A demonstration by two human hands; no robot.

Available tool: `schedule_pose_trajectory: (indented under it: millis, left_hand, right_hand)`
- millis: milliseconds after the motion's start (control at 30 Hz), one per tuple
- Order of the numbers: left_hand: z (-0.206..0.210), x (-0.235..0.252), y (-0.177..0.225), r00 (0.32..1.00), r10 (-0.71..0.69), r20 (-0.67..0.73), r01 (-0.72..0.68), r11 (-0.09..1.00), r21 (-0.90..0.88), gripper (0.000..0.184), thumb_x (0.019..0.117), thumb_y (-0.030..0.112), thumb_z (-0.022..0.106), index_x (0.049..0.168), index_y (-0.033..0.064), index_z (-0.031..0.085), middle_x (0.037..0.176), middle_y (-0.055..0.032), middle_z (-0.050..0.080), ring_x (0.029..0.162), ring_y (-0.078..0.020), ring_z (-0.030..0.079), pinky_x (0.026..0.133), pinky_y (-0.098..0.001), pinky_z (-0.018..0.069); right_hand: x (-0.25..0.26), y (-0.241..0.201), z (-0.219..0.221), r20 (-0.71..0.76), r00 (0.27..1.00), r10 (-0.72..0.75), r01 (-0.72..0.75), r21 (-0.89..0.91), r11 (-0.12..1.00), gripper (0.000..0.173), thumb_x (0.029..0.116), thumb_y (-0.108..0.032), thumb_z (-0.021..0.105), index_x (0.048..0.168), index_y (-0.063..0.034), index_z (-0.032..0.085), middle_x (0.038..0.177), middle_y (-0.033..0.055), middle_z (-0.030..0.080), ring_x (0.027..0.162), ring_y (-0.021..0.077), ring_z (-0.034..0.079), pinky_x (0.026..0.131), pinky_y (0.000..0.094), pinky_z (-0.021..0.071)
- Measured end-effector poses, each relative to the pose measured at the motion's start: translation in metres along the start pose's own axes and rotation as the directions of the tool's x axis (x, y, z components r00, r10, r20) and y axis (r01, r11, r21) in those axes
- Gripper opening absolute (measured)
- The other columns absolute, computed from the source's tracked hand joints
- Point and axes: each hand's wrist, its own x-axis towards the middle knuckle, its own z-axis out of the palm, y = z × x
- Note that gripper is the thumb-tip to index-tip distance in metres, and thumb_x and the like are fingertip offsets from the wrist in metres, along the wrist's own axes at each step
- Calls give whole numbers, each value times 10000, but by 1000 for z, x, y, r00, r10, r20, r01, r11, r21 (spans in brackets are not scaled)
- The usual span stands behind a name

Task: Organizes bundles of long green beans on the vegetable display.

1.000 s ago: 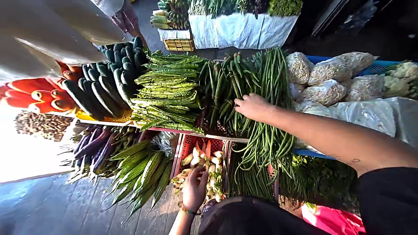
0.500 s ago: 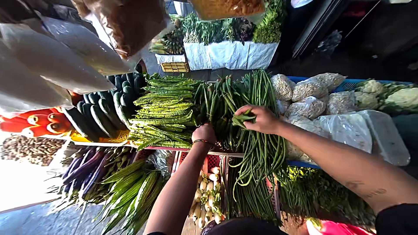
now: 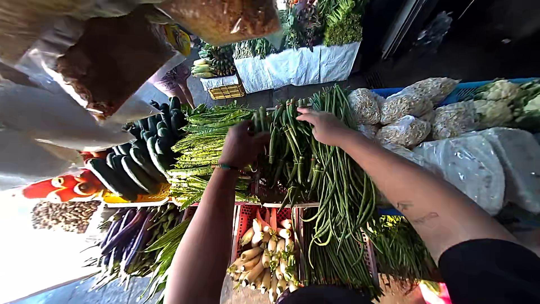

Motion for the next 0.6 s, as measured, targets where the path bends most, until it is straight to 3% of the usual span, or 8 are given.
schedule_pose_trajectory:
  millis: [100,200,267,300,367,400,500,600]
  left_hand:
    - [4,49,16,984,-26,-174,43,995,95,530,969,445,643,1341,68,627,1153,-203,703,1068,-366,681,937,-619,520]
    - [34,101,9,984,-67,-167,128,912,389,566,980,540,528,1281,79,656,1256,-220,673,1234,-433,605,976,-708,454]
    - [63,128,-9,992,-9,-123,69,868,492,553,1008,518,493,1308,92,678,1390,-257,589,1377,-487,457,1060,-757,330]
    - [78,135,-12,994,3,-113,54,863,503,568,1025,506,460,1355,84,649,1448,-269,530,1415,-488,405,1098,-748,286]
    - [100,137,-9,993,-11,-120,69,867,494,610,1053,467,388,1417,13,570,1465,-262,522,1436,-451,404,1162,-689,260]
    - [107,135,-8,993,-28,-114,81,865,495,636,1056,459,357,1453,-13,516,1458,-259,541,1452,-444,394,1188,-673,237]
    - [98,135,-10,996,-66,-54,84,863,498,678,1057,502,328,1490,3,481,1499,-224,527,1495,-417,348,1216,-655,204]
    - [74,141,-13,993,-101,67,70,928,366,638,1050,524,424,1428,32,573,1631,-252,305,1497,-445,304,1174,-679,253]
  right_hand:
    - [-12,-25,-12,-88,996,18,-17,20,1000,671,821,171,574,1414,-140,624,1600,51,462,1438,286,480,1174,528,409]
    - [-39,-66,-24,-179,982,55,-29,143,989,562,859,125,555,1361,-109,652,1535,55,530,1390,224,530,1144,445,463]
    - [-63,-97,-20,-81,996,43,-26,193,981,498,867,103,599,1299,-128,686,1355,80,646,1179,223,662,991,456,577]
    - [-76,-108,-12,44,999,26,-34,187,982,481,865,92,627,1272,-153,703,1275,92,681,1094,253,692,922,500,598]
    - [-95,-121,11,405,914,-2,-48,114,992,585,875,70,633,1385,-216,641,1361,80,644,1220,302,633,990,555,540]
    - [-102,-122,30,492,869,-46,8,78,997,640,883,66,629,1454,-222,589,1447,63,597,1303,315,576,1043,551,499]
    - [-108,-124,70,572,812,-116,135,8,991,531,998,28,522,1486,-179,550,1488,98,564,1350,380,518,1068,578,453]
    - [-102,-124,69,510,839,-187,211,12,977,368,1008,16,512,1300,-135,676,1313,100,669,1230,344,605,1042,531,481]
